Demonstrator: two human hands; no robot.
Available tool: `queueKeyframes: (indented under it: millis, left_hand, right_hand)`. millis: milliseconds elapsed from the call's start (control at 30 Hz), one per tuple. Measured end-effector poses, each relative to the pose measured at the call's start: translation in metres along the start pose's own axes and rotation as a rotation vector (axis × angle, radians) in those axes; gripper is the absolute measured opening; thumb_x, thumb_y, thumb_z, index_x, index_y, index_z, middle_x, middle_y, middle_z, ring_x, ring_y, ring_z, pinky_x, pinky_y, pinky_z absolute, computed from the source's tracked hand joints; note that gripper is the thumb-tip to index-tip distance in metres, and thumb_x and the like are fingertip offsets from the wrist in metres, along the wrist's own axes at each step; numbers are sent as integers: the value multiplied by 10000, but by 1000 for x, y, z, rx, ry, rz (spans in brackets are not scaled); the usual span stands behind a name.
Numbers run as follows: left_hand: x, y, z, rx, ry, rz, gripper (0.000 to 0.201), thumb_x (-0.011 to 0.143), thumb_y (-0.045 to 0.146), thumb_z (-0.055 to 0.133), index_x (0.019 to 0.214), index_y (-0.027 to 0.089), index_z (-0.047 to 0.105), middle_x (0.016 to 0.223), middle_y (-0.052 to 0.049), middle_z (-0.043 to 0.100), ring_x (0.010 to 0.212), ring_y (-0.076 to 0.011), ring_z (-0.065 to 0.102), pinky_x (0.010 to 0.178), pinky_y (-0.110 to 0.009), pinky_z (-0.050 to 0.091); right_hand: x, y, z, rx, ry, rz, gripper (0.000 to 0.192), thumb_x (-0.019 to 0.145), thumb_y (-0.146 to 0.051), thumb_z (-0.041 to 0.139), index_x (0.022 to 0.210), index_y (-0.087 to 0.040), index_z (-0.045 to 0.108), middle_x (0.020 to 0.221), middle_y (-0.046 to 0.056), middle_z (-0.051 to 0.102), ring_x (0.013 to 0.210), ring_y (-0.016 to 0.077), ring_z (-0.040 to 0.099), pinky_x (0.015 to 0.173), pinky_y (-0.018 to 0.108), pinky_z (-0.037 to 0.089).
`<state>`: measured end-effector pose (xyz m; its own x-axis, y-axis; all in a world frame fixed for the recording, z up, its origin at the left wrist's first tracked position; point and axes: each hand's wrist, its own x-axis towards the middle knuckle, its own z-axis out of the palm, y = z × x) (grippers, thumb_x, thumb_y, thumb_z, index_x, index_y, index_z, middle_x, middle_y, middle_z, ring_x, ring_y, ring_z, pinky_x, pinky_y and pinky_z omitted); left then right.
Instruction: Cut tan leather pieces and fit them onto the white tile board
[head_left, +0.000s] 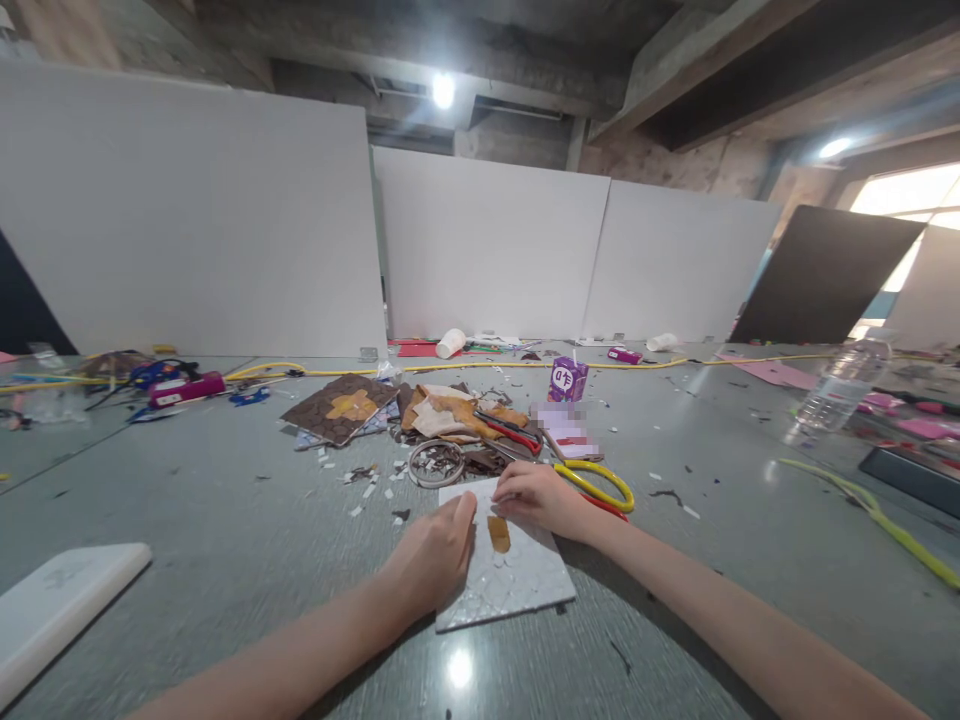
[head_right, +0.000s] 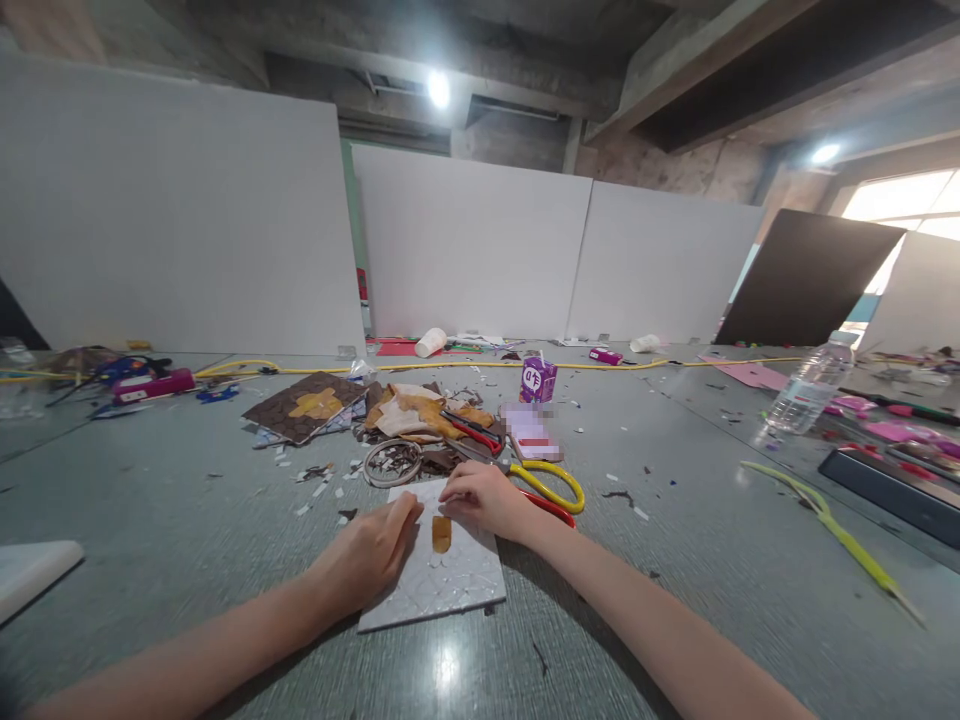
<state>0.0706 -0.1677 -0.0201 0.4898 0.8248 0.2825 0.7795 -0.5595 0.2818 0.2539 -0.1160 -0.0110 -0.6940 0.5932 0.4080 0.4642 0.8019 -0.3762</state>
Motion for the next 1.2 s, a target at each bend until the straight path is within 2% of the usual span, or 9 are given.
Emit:
queueKeyframes:
  millis: [133, 500, 667, 800, 1033, 1200]
  left_hand:
    - [1, 1, 1, -6, 19, -18, 116, 811, 138, 264, 804, 191, 367, 743, -59, 575, 682, -176, 560, 583, -253, 386]
    - [1, 1, 0, 3, 5, -25, 114, 810, 155, 270, 812, 192, 378, 760, -63, 578, 697, -183, 558, 599, -260, 385]
    - [1, -1, 1, -5, 5, -21, 118, 809, 159, 272, 814, 193, 386, 764, -62, 578, 711, -183, 558, 607, -263, 388]
    - [0, -3, 3, -4, 22, -5, 120, 810, 161, 273, 808, 195, 388, 756, -56, 575, 698, -178, 556, 601, -256, 385]
    - [0, -2, 4, 25, 29, 12, 121, 808, 146, 270, 790, 190, 381, 721, -56, 562, 662, -180, 541, 582, -258, 373]
    - [0, -2, 4, 57, 27, 11, 115, 815, 150, 268, 797, 194, 373, 723, -44, 554, 670, -171, 544, 584, -249, 371]
  right_hand:
    - [0, 4, 3, 7, -48, 28, 154, 747, -224, 519, 771, -164, 659, 713, 33, 579, 622, 93, 535, 570, 181, 411]
    - [0, 5, 4, 24, -36, 60, 188, 759, -276, 509, 751, -173, 666, 726, 34, 607, 637, 93, 554, 594, 180, 417]
    - [1, 4, 1, 15, -61, 29, 185, 766, -252, 498, 754, -166, 661, 739, 39, 616, 660, 98, 566, 605, 178, 421]
    - [1, 2, -2, -145, -116, -33, 174, 767, -203, 488, 771, -171, 659, 776, 40, 616, 667, 99, 568, 617, 181, 416]
    - [2, -14, -3, -613, -275, -186, 143, 771, -135, 475, 778, -128, 618, 752, 49, 603, 638, 135, 547, 543, 234, 383]
    - [-1, -14, 0, -779, -256, -343, 131, 775, -127, 457, 759, -109, 586, 703, 51, 562, 620, 149, 522, 488, 248, 346]
